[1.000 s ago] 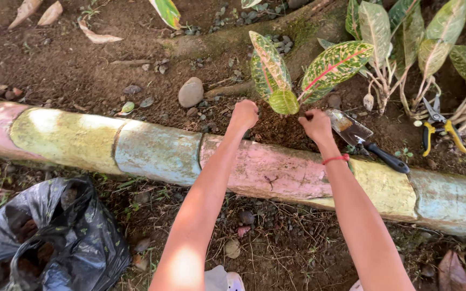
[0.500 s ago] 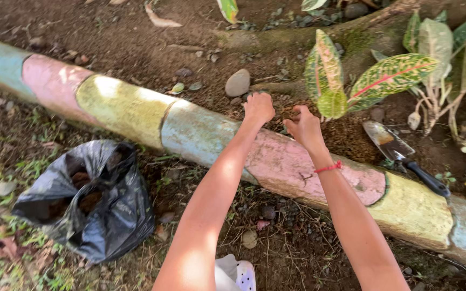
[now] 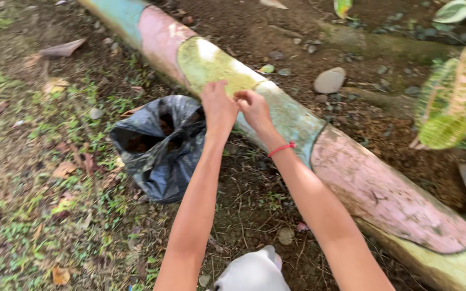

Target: The person digs a hole in the soil using a hand trowel and places a small plant into it. They then use pruning shears to trim the plant's roots and pack soil around the base to secure it in place.

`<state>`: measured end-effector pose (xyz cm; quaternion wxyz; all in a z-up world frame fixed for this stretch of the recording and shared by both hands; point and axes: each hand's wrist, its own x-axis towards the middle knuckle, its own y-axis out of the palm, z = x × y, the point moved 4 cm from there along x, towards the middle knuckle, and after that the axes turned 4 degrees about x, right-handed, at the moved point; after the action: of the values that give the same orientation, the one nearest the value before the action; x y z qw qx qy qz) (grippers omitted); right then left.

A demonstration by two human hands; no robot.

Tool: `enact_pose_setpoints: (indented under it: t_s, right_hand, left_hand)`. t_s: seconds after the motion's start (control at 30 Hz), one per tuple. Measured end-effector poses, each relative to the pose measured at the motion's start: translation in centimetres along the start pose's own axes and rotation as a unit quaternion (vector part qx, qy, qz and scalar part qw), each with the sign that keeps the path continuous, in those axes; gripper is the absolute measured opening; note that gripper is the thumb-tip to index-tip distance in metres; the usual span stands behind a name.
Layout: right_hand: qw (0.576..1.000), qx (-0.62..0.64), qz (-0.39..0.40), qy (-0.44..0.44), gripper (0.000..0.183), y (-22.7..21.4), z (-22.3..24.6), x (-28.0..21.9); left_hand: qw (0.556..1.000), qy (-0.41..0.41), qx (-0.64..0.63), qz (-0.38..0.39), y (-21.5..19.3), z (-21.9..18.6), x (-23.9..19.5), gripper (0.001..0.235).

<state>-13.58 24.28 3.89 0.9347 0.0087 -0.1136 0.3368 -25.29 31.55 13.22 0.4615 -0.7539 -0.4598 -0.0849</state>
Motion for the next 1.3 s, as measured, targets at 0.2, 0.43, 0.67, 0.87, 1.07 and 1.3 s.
enact_pose_setpoints:
  t_s: [0.2, 0.43, 0.67, 0.87, 1.07, 1.3]
  right_hand:
    - [0.978, -0.134, 0.158, 0.010, 0.024, 11.1, -0.1, -2.0]
    - [0.836, -0.400, 0.364, -0.092, 0.085, 15.1, -0.5, -4.8]
    - [0.766, -0.446, 0.461, -0.047, 0.038, 13.0, -3.2, -5.0]
    - [0.747, -0.459, 0.472, -0.090, 0.070, 10.6, -6.1, -4.2]
    - [0.792, -0.362, 0.489, -0.048, 0.084, 9.9, -4.7, -5.7]
    - [0.815, -0.356, 0.452, 0.063, 0.060, 6.7, -8.0, -6.1]
  left_hand:
    - [0.983, -0.167, 0.022, -0.067, -12.0, 9.8, -2.3, 0.016]
    - [0.876, -0.320, 0.172, 0.316, -5.8, 19.9, -5.3, 0.047]
    - [0.988, -0.084, 0.074, 0.107, -4.2, 22.7, -2.3, 0.074]
    - [0.964, -0.184, 0.103, 0.161, -7.2, 17.0, -1.0, 0.022]
    - [0.855, -0.064, 0.176, 0.484, 0.5, 18.0, -3.3, 0.022]
    - [0.892, -0.097, 0.216, 0.385, 4.4, 25.7, -6.3, 0.077]
